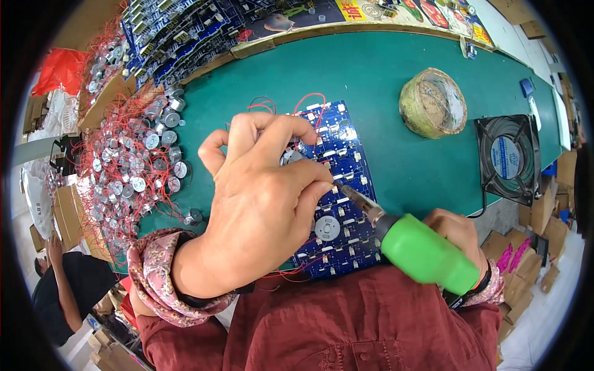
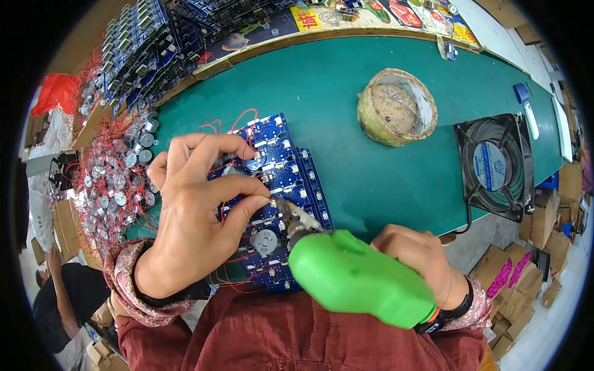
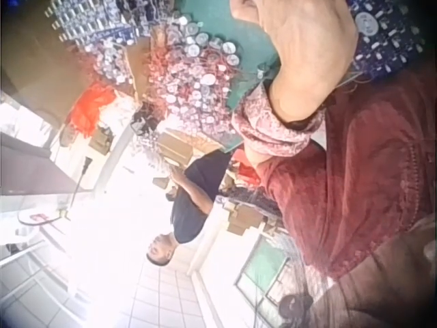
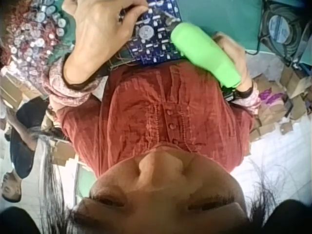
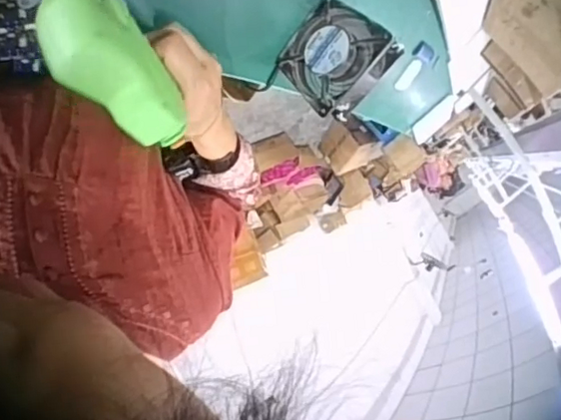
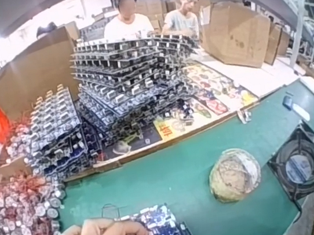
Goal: Applying adhesive or soldering small electronic components onto a blue circuit board using a green dispenser tool.
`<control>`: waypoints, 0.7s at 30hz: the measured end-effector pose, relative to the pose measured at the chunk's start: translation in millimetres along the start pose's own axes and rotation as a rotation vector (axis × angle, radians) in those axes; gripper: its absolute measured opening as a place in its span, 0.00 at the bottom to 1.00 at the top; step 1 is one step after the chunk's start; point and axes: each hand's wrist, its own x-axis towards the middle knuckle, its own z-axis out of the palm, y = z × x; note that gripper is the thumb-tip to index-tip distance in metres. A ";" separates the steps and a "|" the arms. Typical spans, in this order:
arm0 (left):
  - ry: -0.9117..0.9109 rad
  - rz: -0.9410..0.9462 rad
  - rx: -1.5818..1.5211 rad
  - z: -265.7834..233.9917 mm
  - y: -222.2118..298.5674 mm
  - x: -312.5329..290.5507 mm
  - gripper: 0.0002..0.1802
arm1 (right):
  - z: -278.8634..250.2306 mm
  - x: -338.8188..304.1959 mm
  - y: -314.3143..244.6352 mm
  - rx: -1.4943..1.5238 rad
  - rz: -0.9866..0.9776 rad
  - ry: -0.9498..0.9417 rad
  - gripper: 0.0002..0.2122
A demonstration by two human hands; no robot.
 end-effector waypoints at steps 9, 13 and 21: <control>0.001 -0.003 0.003 0.7 0.1 -0.7 0.05 | 0.5 -21.4 -1.3 0.553 0.311 0.168 0.18; -0.009 -0.002 0.004 -0.2 -0.6 -1.1 0.05 | 0.2 -22.4 -6.2 0.704 0.377 0.177 0.22; -0.015 0.002 -0.008 0.0 -2.1 -1.4 0.06 | -0.5 -22.3 -0.7 0.780 0.383 0.143 0.25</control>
